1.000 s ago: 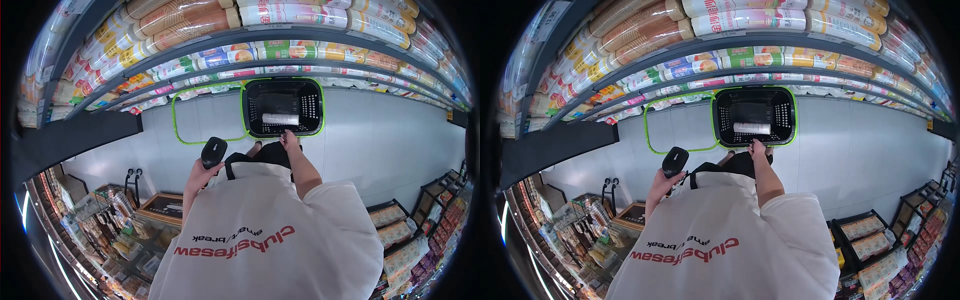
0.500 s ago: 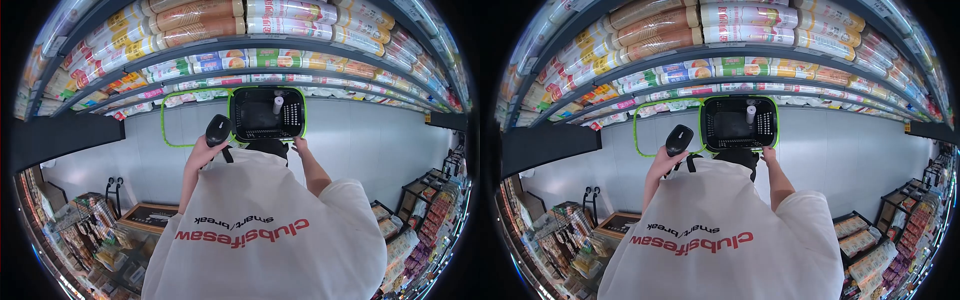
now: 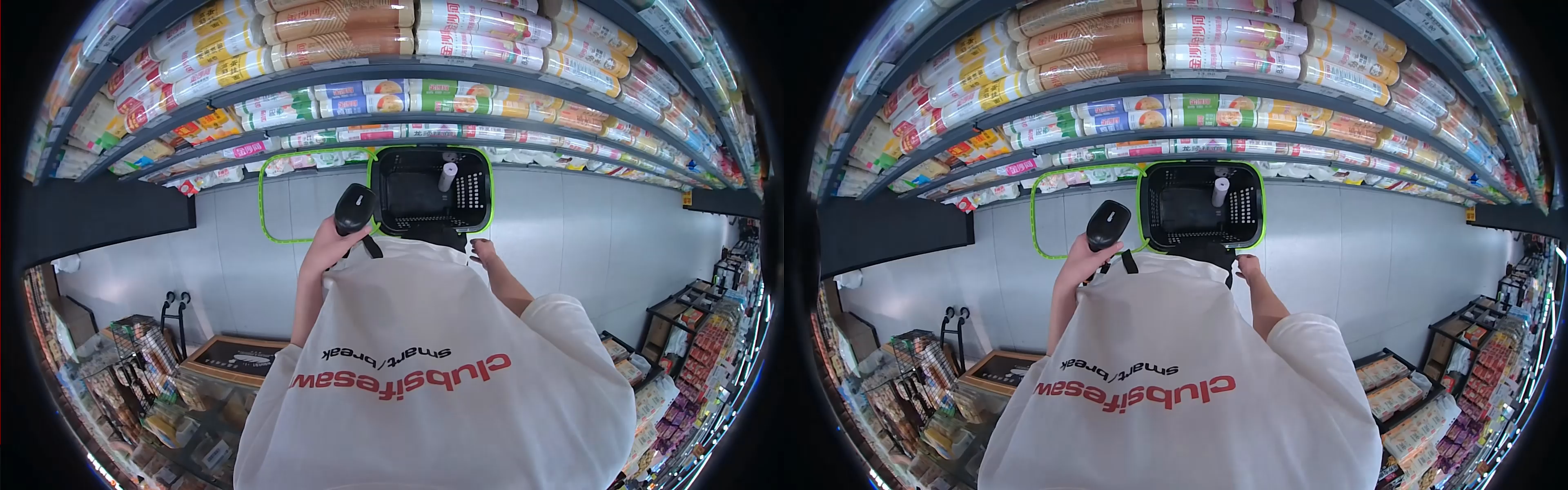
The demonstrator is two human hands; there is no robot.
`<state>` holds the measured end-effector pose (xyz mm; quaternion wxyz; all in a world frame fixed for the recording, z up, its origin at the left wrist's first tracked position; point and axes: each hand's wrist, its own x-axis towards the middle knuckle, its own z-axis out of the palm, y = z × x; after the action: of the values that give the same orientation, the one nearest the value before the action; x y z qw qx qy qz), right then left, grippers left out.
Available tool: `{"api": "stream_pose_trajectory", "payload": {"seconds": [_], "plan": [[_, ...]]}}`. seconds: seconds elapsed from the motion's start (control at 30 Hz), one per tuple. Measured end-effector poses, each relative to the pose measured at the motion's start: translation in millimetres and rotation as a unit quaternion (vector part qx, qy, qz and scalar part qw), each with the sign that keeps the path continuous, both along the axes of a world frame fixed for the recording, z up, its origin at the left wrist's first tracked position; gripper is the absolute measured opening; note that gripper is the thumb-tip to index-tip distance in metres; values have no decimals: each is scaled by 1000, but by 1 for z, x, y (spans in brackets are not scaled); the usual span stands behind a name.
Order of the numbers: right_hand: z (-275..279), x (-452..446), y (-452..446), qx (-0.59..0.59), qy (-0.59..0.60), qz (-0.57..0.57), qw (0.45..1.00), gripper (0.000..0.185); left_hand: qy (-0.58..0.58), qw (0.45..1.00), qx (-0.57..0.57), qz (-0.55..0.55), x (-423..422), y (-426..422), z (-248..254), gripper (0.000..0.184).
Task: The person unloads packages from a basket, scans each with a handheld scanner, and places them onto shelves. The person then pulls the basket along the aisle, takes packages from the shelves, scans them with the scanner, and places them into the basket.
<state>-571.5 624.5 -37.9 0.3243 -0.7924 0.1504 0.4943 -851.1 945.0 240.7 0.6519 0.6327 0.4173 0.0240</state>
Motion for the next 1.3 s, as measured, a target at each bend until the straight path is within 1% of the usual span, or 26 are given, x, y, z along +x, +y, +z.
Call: {"api": "stream_pose_trajectory", "payload": {"seconds": [0.13, 0.2, 0.23, 0.3, 0.33, 0.37, 0.4, 0.43, 0.47, 0.5, 0.57, 0.6, 0.63, 0.7, 0.8, 0.83, 0.9, 1.0, 1.03, 1.1, 1.13, 1.2, 1.3], "plan": [[5, 13, 8, 12, 25, 25, 999, 34, 4, 1000, -2, -2, -3, 0, -6, 30], [8, 18, 15, 28, 7, 17, 999, 33, 8, 1000, 30, 0, -4, 1, -12, 31], [10, 26, 25, 42, -7, 14, 999, 32, 31, 999, 30, -4, -2, 2, -3, 33], [29, 48, 51, 102, -10, 6, 995, 31, 19, 1000, 6, -9, -2, 3, 3, 32], [50, 56, 71, 138, -63, 0, 988, 32, 10, 1000, 15, -4, 0, 6, 5, 32], [78, 66, 94, 184, -112, 8, 976, 27, 4, 1000, 20, -1, 0, 6, 8, 32], [95, 84, 115, 239, -202, 65, 948, 25, 0, 1000, 22, -1, 1, 4, 9, 33], [112, 102, 137, 288, -288, 120, 906, 22, 0, 1000, 20, 4, 2, 4, 10, 33], [157, 111, 161, 309, -378, 153, 859, 21, 2, 1000, 16, 7, 3, 4, 11, 33], [217, 112, 186, 326, -463, 184, 803, 19, 6, 1000, 13, 10, 3, 4, 12, 33], [329, 101, 223, 351, -481, 156, 788, 23, 9, 1000, 27, -3, 4, 3, 16, 34], [362, 107, 235, 349, -550, 198, 732, 26, 19, 999, 35, -9, 6, 3, 22, 35], [383, 113, 246, 343, -614, 238, 669, 31, 28, 999, 42, -13, 6, 2, 26, 36], [406, 131, 271, 302, -704, 278, 579, 47, 7, 998, 58, -10, 4, 1, 19, 36], [430, 149, 302, 263, -739, 375, 494, 65, 2, 999, 43, -19, 1, 1, 14, 38], [427, 158, 313, 235, -748, 392, 481, 70, 6, 999, 32, -24, 0, 0, 13, 39], [408, 173, 330, 179, -761, 424, 458, 79, -8, 999, 34, -13, -3, -3, 13, 40], [403, 178, 338, 155, -737, 429, 499, 85, -39, 999, 25, 1, -5, -6, 13, 42], [402, 177, 340, 150, -741, 414, 508, 84, -52, 998, 20, 8, -6, -7, 13, 43], [406, 163, 340, 141, -743, 386, 528, 83, -19, 999, 33, -4, -6, -8, 14, 44], [408, 158, 338, 135, -737, 391, 534, 83, 0, 999, 38, -11, -8, -8, 14, 44], [411, 153, 335, 122, -727, 399, 545, 81, -6, 1000, 29, -7, -11, -8, 6, 45], [396, 173, 339, 172, -739, 392, 520, 81, -10, 1000, 26, -5, -11, -9, 8, 44]]}}
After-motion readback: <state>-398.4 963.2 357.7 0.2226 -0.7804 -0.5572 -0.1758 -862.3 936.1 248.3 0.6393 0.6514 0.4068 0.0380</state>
